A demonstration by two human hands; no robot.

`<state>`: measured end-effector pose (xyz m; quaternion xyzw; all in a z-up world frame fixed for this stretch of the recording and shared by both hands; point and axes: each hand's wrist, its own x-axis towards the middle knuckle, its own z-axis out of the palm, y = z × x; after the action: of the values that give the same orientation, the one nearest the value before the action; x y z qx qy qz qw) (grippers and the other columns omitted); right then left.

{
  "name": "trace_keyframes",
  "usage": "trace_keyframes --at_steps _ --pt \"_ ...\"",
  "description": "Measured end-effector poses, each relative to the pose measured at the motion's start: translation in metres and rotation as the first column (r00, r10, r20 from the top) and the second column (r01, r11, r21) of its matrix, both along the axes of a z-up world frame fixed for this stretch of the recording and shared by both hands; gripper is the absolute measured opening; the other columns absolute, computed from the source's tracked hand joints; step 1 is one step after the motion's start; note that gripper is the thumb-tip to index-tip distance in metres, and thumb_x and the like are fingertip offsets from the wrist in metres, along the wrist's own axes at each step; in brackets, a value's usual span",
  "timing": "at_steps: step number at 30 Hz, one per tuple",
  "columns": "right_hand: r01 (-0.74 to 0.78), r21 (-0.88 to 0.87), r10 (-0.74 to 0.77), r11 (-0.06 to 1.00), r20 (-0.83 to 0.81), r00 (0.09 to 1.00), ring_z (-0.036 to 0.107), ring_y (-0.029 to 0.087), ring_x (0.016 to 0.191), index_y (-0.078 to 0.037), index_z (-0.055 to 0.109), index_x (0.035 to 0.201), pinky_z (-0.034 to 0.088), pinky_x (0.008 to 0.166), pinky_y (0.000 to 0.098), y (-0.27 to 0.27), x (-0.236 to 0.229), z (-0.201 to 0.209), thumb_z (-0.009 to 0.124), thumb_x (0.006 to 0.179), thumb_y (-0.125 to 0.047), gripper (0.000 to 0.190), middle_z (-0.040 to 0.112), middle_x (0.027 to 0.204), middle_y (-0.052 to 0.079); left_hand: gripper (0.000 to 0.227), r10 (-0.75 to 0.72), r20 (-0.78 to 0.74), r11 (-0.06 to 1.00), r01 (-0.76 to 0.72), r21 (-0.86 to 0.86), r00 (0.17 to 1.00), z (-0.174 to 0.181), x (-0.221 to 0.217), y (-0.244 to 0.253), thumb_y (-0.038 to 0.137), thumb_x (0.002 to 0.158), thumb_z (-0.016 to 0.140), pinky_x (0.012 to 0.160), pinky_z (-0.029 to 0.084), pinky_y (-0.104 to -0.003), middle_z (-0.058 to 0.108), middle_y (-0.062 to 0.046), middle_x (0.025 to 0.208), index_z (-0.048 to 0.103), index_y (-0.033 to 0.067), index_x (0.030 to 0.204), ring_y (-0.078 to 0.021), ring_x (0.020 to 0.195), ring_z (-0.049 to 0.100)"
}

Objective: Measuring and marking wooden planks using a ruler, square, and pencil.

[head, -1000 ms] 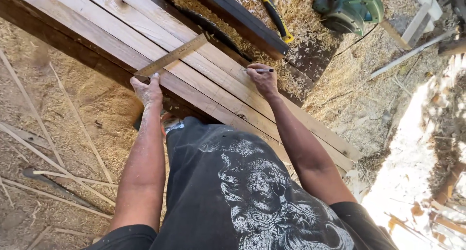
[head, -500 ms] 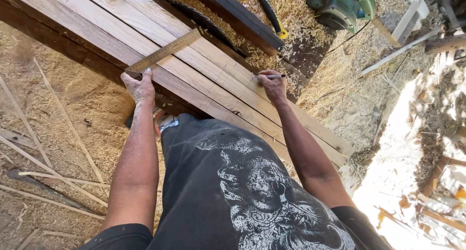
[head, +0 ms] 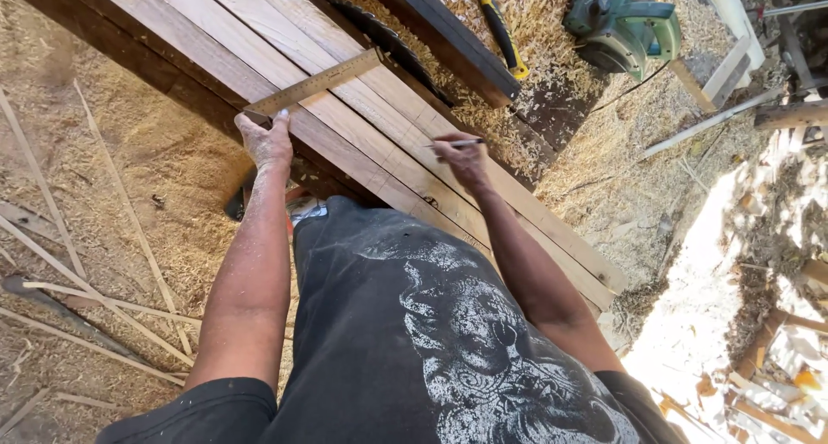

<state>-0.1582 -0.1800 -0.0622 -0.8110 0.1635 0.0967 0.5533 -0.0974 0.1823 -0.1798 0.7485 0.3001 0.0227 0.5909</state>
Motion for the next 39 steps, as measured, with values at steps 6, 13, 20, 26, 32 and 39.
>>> trace_keyframes --at_steps 6,13,20,26,32,39 --pt "-0.096 -0.063 0.098 0.993 0.025 0.995 0.07 0.01 0.082 -0.003 0.075 0.106 0.059 0.071 0.0246 0.018 -0.004 -0.025 0.069 0.095 -0.022 0.023 0.075 0.092 0.005 0.067 0.02 0.031 1.0 -0.02 0.01 0.999 -0.005 0.0 0.001 0.026 0.087 0.085 0.102 0.048 -0.042 0.058 -0.02 0.127 0.042 -0.0013 0.132 -0.0314 0.116 0.061" --pt "-0.237 -0.241 0.277 0.941 0.145 0.95 0.071 0.012 0.089 -0.001 0.074 0.105 0.061 0.074 0.0267 0.005 -0.011 -0.032 0.068 0.098 -0.019 0.02 0.069 0.108 0.007 0.062 0.004 0.045 1.0 -0.004 0.005 0.999 0.01 0.001 0.003 0.023 0.089 0.084 0.104 0.048 -0.042 0.057 -0.019 0.126 0.043 -0.0006 0.13 -0.0313 0.117 0.06" --pt "-0.022 -0.161 0.015 0.987 -0.039 0.999 0.074 0.014 0.084 -0.001 0.074 0.108 0.062 0.075 0.0268 -0.016 -0.041 -0.01 0.071 0.093 -0.019 0.023 0.077 0.091 0.01 0.082 -0.064 -0.091 0.996 0.058 -0.064 0.994 -0.003 0.004 0.004 0.027 0.094 0.078 0.115 0.04 -0.042 0.041 -0.026 0.146 0.023 -0.0029 0.147 -0.0356 0.136 0.047" --pt "0.052 -0.119 -0.056 0.992 -0.03 0.998 0.075 0.014 0.085 0.0 0.074 0.106 0.061 0.076 0.0265 -0.024 -0.056 -0.01 0.071 0.092 -0.018 0.023 0.077 0.093 0.009 0.104 -0.09 -0.101 0.996 0.092 0.016 0.991 -0.023 0.005 0.006 0.035 0.096 0.081 0.126 0.025 -0.04 0.022 -0.032 0.163 0.007 -0.0081 0.157 -0.0391 0.152 0.027" --pt "0.13 -0.109 -0.128 0.985 0.031 0.991 0.07 0.013 0.076 0.003 0.076 0.103 0.057 0.068 0.0257 -0.014 -0.062 -0.003 0.069 0.09 -0.013 0.022 0.076 0.085 0.01 0.101 -0.113 -0.166 0.993 0.119 0.027 0.98 -0.016 0.009 0.009 0.039 0.093 0.077 0.123 0.03 -0.039 0.027 -0.03 0.16 0.014 -0.0067 0.156 -0.0381 0.149 0.033" --pt "0.104 -0.092 -0.092 0.99 0.13 0.987 0.07 0.01 0.081 -0.002 0.078 0.102 0.057 0.071 0.0238 0.034 -0.064 -0.013 0.074 0.093 -0.02 0.02 0.076 0.089 0.003 0.098 -0.114 -0.154 0.991 0.123 0.051 0.982 -0.02 0.012 0.008 0.035 0.091 0.077 0.122 0.038 -0.036 0.038 -0.029 0.157 0.017 -0.0076 0.156 -0.0357 0.145 0.045"
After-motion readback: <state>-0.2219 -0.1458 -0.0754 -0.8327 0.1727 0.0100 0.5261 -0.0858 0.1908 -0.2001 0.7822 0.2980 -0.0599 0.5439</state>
